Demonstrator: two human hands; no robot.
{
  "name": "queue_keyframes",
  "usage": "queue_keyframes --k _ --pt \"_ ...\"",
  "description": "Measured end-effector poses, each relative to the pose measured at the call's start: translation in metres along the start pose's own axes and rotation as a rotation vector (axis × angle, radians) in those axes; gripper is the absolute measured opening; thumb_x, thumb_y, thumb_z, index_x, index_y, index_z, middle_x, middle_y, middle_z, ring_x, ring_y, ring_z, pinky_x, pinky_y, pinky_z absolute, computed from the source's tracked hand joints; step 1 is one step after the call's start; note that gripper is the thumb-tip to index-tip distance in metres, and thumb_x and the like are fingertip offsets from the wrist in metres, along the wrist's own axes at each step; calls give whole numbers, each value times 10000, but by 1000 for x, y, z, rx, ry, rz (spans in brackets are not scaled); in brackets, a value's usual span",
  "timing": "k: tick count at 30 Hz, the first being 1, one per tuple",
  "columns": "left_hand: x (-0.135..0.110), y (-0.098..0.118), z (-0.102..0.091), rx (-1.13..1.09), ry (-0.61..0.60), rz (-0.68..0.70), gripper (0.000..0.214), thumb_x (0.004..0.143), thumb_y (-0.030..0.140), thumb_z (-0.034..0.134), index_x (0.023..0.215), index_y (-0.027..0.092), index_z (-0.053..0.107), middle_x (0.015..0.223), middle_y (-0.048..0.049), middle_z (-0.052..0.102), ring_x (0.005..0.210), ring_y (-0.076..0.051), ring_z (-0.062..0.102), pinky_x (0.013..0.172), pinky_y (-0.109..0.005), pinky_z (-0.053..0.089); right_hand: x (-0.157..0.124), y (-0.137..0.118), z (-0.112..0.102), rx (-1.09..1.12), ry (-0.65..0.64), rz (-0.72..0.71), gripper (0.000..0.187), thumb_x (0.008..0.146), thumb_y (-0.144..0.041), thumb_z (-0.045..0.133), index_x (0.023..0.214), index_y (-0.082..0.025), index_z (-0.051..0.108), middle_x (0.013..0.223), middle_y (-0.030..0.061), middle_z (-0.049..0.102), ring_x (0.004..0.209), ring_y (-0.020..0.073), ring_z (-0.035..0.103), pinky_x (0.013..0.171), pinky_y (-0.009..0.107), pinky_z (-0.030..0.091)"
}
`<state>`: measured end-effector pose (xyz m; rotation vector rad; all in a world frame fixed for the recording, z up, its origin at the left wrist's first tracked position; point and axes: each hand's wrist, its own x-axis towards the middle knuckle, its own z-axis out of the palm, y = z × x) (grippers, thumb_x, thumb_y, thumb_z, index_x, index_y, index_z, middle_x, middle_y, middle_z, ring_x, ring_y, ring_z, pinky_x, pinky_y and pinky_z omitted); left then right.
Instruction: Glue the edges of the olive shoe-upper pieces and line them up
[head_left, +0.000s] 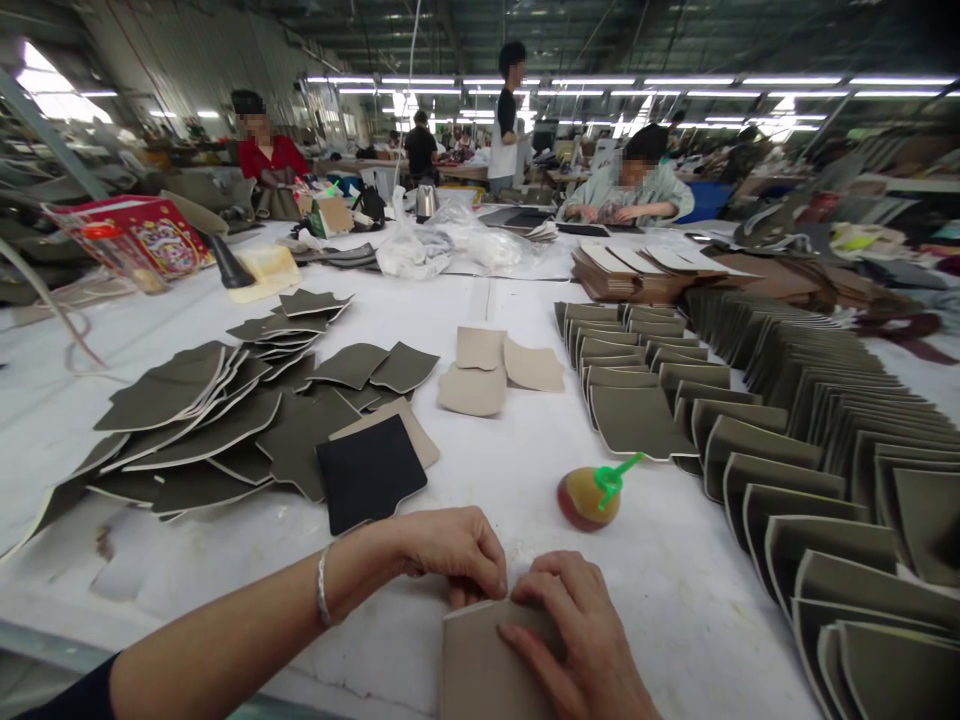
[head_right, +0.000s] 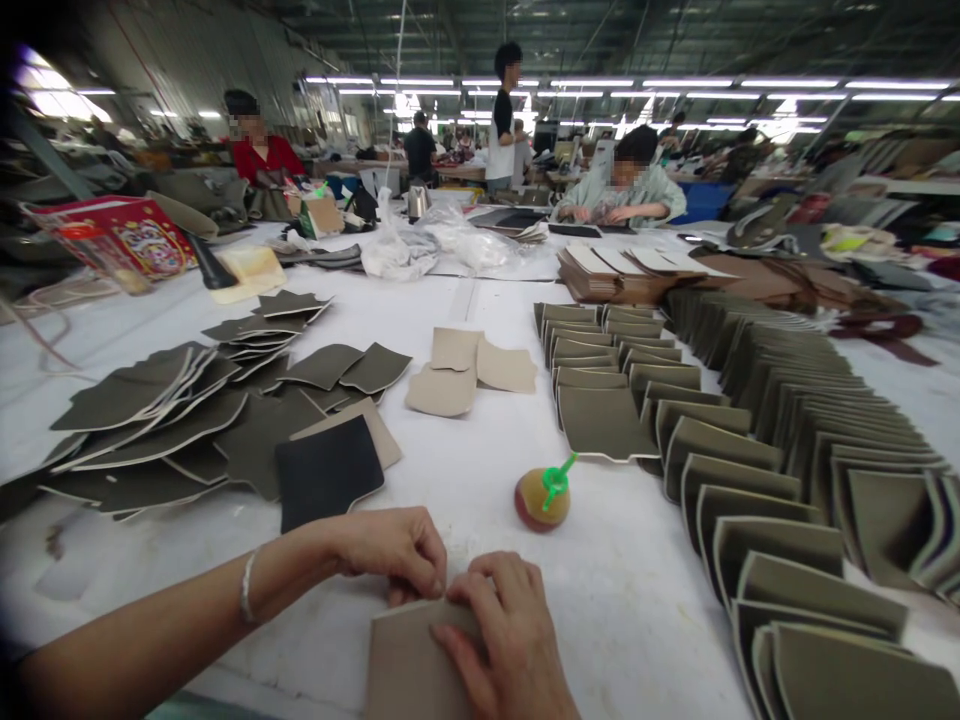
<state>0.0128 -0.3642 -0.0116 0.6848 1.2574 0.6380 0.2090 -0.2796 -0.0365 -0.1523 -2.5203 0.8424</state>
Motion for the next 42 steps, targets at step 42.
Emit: queue_keyframes --k 42 --pt "-9 -9 30 -3 144 80 68 544 180 531 593 147 565 450 62 454 430 -73 394 407 -177 295 -4 -3 -7 21 81 -185 91 883 -74 570 947 -122 614 803 54 585 757 188 512 766 369 306"
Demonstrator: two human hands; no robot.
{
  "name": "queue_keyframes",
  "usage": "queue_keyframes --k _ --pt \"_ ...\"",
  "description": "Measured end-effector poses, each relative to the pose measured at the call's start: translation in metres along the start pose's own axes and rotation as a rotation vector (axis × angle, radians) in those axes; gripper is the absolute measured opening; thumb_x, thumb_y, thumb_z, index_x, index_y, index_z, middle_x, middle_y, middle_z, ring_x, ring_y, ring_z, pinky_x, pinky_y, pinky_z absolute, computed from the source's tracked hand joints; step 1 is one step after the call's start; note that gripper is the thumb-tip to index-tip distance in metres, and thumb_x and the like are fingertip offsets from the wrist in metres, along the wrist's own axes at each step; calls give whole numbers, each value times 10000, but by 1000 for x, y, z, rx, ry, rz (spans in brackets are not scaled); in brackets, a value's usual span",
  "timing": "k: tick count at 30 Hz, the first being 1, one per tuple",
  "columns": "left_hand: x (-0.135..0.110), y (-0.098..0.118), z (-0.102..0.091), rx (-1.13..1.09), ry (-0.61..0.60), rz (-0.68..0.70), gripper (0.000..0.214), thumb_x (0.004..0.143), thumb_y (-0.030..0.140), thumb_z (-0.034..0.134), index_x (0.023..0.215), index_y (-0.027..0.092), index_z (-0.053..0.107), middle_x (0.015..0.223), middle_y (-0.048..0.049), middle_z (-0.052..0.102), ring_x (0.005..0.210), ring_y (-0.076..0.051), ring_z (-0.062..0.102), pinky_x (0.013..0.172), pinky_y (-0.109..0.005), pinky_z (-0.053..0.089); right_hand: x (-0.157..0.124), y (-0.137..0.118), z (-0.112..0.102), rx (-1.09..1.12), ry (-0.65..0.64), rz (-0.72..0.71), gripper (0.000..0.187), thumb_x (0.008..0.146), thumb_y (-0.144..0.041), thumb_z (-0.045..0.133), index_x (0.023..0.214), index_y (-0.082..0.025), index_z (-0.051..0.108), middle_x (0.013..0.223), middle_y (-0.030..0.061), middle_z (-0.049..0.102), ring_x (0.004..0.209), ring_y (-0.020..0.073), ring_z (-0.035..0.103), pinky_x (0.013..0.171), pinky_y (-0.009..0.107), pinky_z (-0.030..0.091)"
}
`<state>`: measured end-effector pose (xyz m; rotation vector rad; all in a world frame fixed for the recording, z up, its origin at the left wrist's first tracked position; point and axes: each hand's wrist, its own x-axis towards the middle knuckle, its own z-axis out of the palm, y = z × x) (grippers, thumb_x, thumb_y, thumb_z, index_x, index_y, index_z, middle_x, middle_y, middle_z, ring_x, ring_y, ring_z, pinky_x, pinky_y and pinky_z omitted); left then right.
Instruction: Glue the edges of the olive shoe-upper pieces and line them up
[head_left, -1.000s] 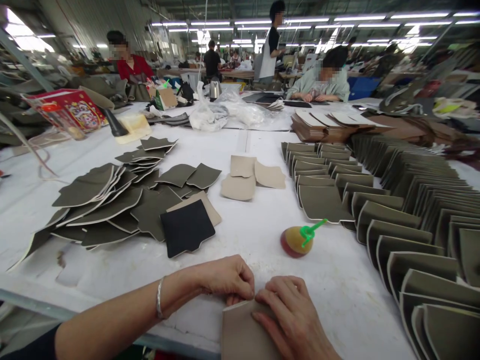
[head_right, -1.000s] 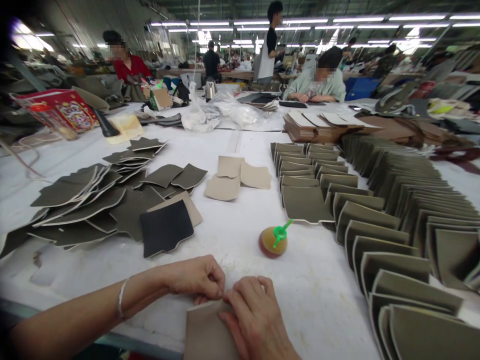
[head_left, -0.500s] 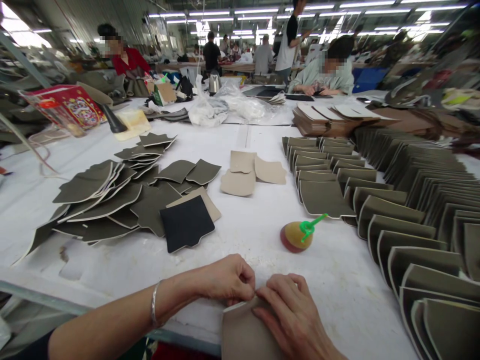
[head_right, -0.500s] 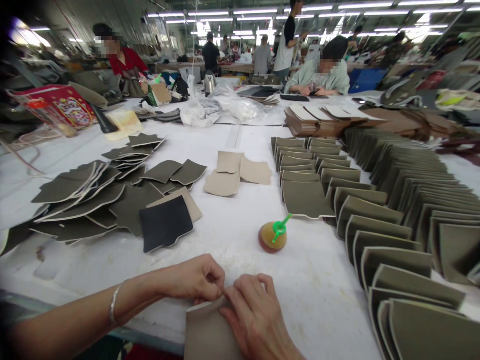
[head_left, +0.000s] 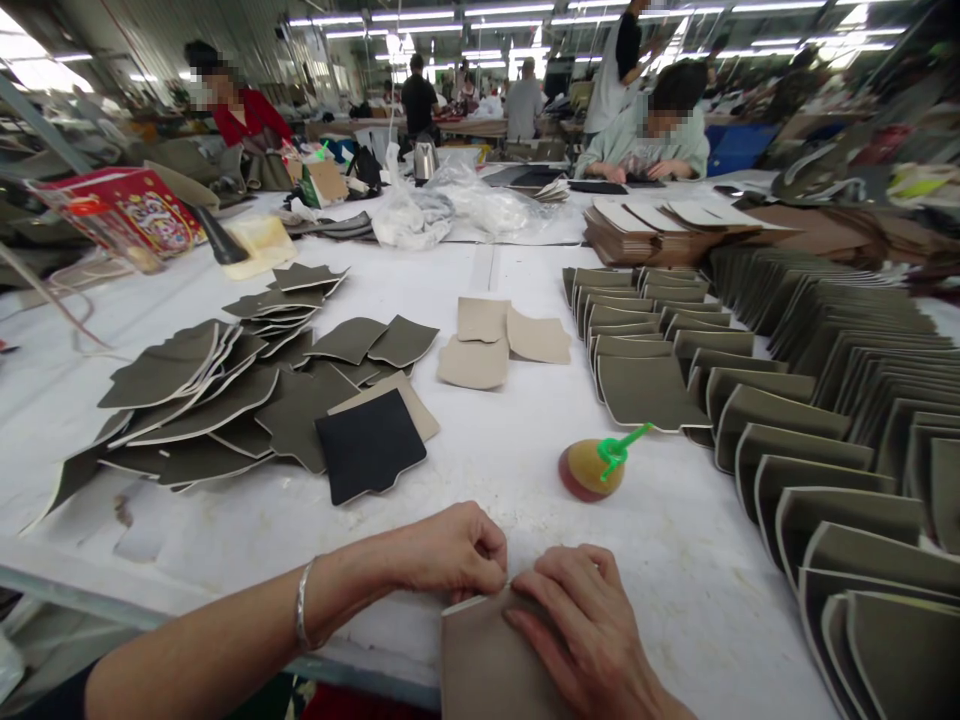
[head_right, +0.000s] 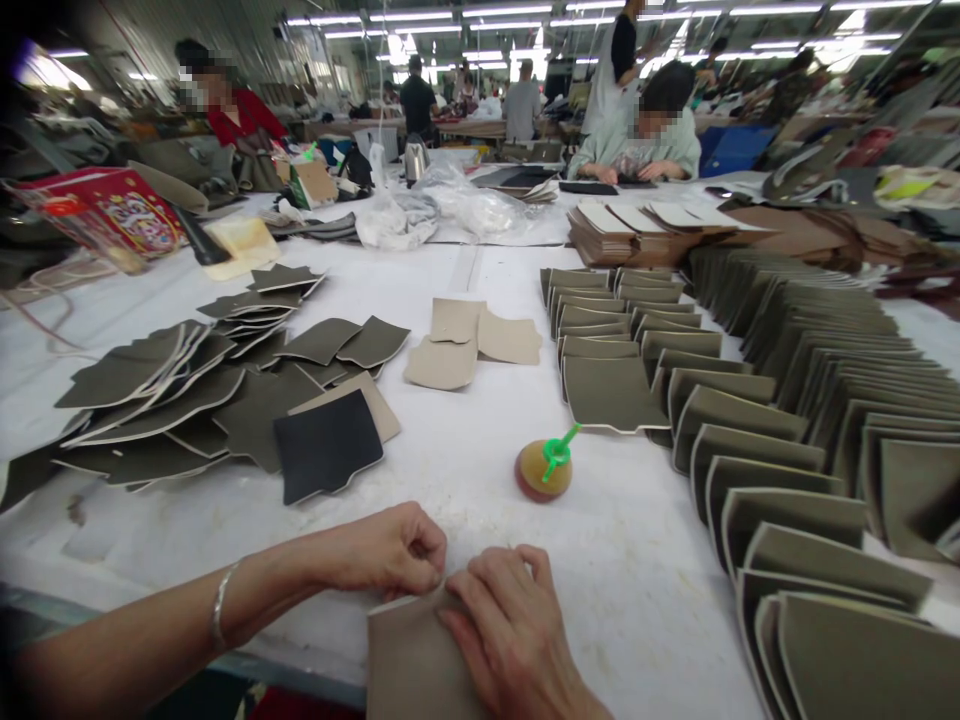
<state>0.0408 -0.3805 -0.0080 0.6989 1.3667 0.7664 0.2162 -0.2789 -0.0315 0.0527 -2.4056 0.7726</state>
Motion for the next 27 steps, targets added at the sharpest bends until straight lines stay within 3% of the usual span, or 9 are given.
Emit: queue_keyframes --k 9,15,18,27 --pt "1 -7 4 10 13 -12 70 539 173 532 602 157 559 430 73 431 424 -79 381 396 -183 275 2 0 2 -36 -71 10 59 922 -130 537 914 -147 593 776 39 586 727 190 507 747 373 284" --pt "0 -11 7 173 14 42 48 565 173 581 604 146 580 481 72 446 486 -72 363 427 -188 244 -3 6 9 -35 -144 -11 142 919 -144 546 780 -169 530 724 27 546 692 188 456 686 358 276" --pt "-2 -8 6 163 -2 26 49 564 163 576 610 149 569 488 73 450 485 -71 356 421 -189 236 -5 6 10 -25 -132 -39 185 915 -111 533 740 -170 513 700 22 528 678 180 449 684 358 278" --pt "-5 -5 1 52 -13 -2 80 553 173 521 617 154 565 454 75 433 429 -71 359 401 -189 246 -2 4 3 -8 -78 -20 44 883 -117 588 855 -150 581 767 42 570 729 196 501 713 362 294"
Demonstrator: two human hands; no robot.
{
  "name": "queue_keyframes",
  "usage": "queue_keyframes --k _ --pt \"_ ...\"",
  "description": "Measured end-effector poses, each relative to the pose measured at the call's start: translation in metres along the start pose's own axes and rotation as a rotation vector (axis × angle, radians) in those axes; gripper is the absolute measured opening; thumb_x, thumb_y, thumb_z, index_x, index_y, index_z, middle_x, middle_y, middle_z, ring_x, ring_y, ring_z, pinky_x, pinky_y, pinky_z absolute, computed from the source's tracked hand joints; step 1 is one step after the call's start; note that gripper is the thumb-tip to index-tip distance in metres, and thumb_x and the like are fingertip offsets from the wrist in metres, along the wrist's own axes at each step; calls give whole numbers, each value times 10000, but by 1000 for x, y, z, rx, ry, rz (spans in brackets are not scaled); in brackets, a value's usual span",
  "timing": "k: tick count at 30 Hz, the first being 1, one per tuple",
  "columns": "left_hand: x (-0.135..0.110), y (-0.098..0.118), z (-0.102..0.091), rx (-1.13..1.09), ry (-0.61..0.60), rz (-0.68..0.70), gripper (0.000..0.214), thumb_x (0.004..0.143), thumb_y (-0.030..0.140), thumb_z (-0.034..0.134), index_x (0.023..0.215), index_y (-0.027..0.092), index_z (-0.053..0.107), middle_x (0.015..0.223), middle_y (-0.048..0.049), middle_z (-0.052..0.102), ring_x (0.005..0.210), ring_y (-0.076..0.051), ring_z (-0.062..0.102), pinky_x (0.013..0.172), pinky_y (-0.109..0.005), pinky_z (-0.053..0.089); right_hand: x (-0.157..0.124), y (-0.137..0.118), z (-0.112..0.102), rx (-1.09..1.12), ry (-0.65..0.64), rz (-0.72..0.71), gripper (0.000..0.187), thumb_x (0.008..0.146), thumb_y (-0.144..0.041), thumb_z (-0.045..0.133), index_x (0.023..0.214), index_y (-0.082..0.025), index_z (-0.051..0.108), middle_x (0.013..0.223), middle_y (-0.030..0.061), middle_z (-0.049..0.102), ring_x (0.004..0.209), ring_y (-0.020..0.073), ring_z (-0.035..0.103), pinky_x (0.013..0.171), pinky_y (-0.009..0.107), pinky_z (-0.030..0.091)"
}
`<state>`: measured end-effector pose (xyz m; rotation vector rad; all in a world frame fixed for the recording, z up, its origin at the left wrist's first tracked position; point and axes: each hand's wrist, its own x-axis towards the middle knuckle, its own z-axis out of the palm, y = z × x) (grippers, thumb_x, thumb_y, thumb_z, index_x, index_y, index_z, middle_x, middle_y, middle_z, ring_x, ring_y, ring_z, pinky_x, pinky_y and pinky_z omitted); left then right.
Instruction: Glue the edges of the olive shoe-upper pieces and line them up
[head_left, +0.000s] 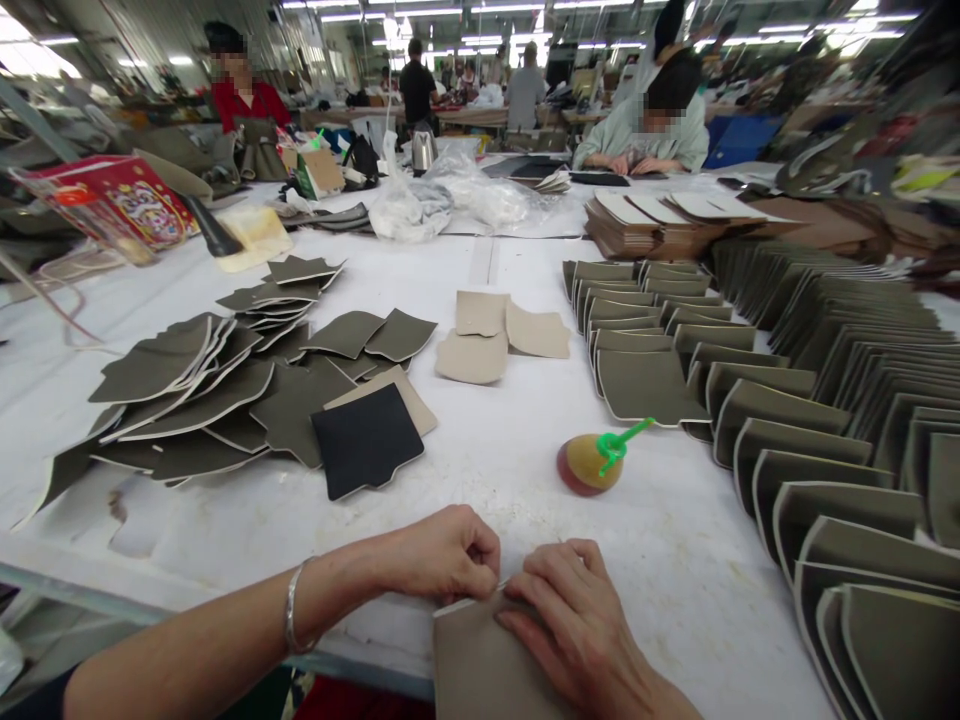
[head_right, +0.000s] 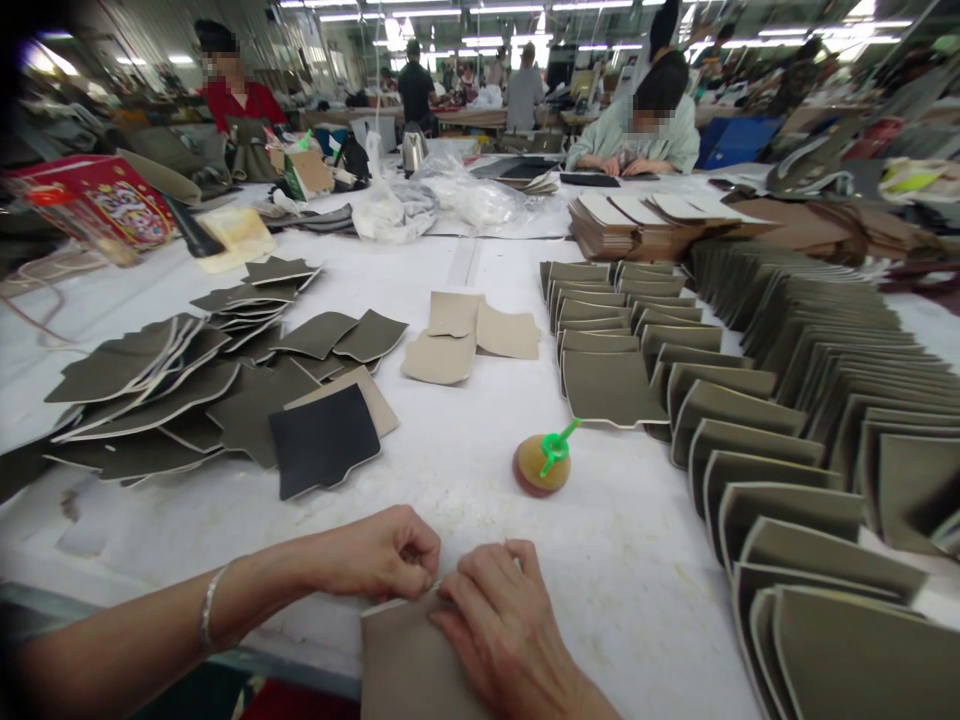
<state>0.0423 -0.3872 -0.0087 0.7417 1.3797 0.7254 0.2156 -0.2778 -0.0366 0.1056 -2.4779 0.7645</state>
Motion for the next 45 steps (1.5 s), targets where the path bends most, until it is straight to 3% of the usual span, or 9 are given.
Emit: queue_keyframes --k 12,22,31,39,45 --pt "2 -3 0 10 -14 18 81 557 168 529 630 151 561 471 78 412 459 -70 340 418 -200 229 3 -2 -4 19 17 29 48 909 -150 561 927 -171 600 792 34 591 728 185 525 720 360 315" --pt "0 -7 9 121 34 66 38 578 169 560 601 143 543 519 74 391 548 -74 325 467 -201 214 4 3 -3 -26 -133 -32 127 925 -153 540 800 -167 548 731 11 546 701 172 464 710 357 293" --pt "-4 8 8 325 5 94 63 636 165 551 586 154 515 518 75 383 538 -74 327 469 -200 227 12 9 -9 -50 -286 -82 151 902 -153 551 754 -177 529 735 6 530 693 173 445 640 332 296" --pt "-1 15 0 398 -116 191 87 688 179 558 609 147 575 528 70 377 547 -74 342 499 -189 264 7 6 -8 -114 -292 -106 104 875 -130 574 779 -165 553 743 29 529 700 203 421 636 346 283" --pt "-1 14 11 496 -59 157 178 650 188 606 528 157 479 498 76 351 509 -69 325 461 -210 222 6 1 -8 -89 -311 -49 138 852 -100 597 753 -174 536 753 26 535 697 196 439 639 338 293"
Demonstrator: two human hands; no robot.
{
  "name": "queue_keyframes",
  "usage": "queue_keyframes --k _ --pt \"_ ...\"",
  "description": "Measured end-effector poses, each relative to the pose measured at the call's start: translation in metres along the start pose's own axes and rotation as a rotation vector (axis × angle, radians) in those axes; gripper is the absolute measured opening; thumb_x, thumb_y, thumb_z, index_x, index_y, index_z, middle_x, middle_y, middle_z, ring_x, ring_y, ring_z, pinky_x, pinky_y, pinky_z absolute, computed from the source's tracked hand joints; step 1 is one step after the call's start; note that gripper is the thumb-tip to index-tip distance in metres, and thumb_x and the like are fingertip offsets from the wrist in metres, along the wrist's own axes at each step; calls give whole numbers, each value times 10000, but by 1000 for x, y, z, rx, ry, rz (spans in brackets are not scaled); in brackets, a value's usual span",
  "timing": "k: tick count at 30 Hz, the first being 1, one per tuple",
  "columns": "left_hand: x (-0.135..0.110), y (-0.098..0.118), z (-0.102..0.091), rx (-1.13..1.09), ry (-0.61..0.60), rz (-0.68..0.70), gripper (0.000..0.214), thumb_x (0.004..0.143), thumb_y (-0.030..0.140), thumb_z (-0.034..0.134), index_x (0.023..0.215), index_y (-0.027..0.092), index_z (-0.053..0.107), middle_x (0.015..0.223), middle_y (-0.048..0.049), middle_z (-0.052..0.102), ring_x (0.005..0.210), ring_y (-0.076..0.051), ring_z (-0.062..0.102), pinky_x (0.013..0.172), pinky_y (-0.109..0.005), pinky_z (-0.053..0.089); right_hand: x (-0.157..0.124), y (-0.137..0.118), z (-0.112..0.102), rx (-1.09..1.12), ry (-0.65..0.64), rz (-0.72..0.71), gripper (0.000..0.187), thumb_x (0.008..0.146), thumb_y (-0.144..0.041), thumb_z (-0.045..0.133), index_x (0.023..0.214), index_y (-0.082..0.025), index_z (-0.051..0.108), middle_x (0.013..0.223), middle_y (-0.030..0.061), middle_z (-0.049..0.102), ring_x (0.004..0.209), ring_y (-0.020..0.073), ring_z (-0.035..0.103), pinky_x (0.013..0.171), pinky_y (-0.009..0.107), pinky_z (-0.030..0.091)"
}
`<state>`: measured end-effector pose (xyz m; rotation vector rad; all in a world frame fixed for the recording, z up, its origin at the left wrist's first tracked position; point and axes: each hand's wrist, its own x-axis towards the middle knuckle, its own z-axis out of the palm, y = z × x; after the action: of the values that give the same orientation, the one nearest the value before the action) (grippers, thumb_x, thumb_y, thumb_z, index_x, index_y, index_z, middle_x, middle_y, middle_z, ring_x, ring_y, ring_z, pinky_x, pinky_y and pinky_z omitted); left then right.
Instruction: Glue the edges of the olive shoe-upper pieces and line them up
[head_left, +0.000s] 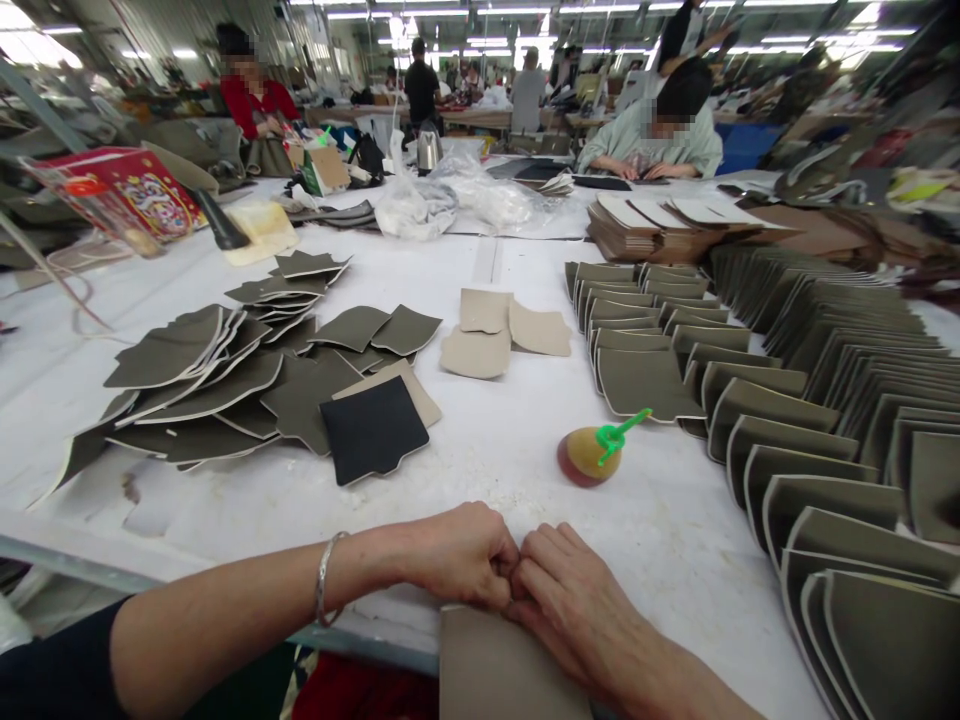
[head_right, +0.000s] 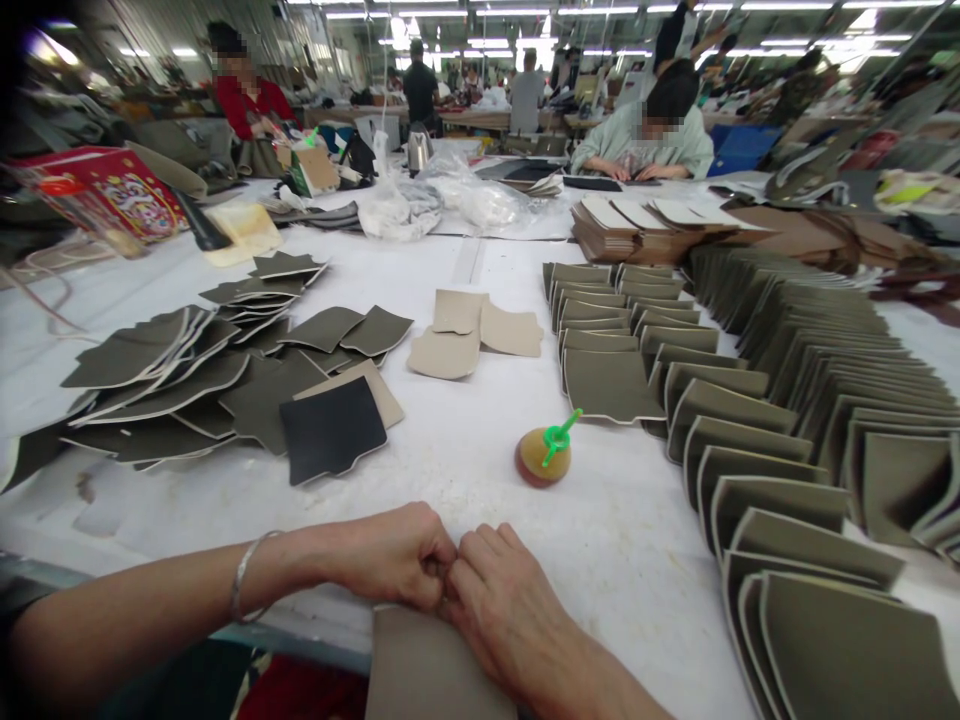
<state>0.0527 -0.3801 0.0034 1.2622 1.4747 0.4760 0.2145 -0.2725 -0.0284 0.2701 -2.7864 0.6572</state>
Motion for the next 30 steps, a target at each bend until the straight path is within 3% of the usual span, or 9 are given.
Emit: queue_keyframes --k 4,11,17,22,26,30 --pt "-2 2 8 68 65 5 242 679 299 662 541 163 517 478 73 346 507 -82 336 464 -215 228 -3 -9 -2 34 -4 88 158 805 -79 631 754 -183 523 768 18 532 709 194 450 664 339 296" --pt "1 7 9 143 78 45 157 684 205 606 545 166 544 467 65 363 494 -87 320 471 -216 228 -11 -17 -9 22 29 43 191 770 -81 677 764 -186 518 773 6 537 701 191 439 642 347 260" --pt "6 -11 6 -253 -70 100 66 682 150 538 672 146 603 539 73 405 535 -71 347 504 -185 276 -14 -13 -16 73 33 115 180 800 -77 661 784 -189 522 788 11 536 733 199 438 664 345 265" --pt "0 -17 1 -406 -149 25 171 783 300 561 700 151 568 546 57 439 516 -83 379 481 -195 300 -12 -17 -8 94 66 144 179 797 -68 655 808 -188 523 812 20 540 751 207 429 671 347 266" --pt "-7 -13 -4 -327 -152 73 210 828 305 544 687 150 556 581 47 463 558 -84 410 529 -186 336 -9 -18 -4 86 107 124 122 897 -110 542 801 -186 530 787 29 539 737 204 419 666 350 263" --pt "-12 -10 -9 -141 -98 136 86 773 177 582 699 139 604 555 67 434 558 -65 376 522 -161 303 -6 -19 -2 95 118 102 140 931 -150 512 800 -188 542 784 29 561 738 200 422 662 350 254"
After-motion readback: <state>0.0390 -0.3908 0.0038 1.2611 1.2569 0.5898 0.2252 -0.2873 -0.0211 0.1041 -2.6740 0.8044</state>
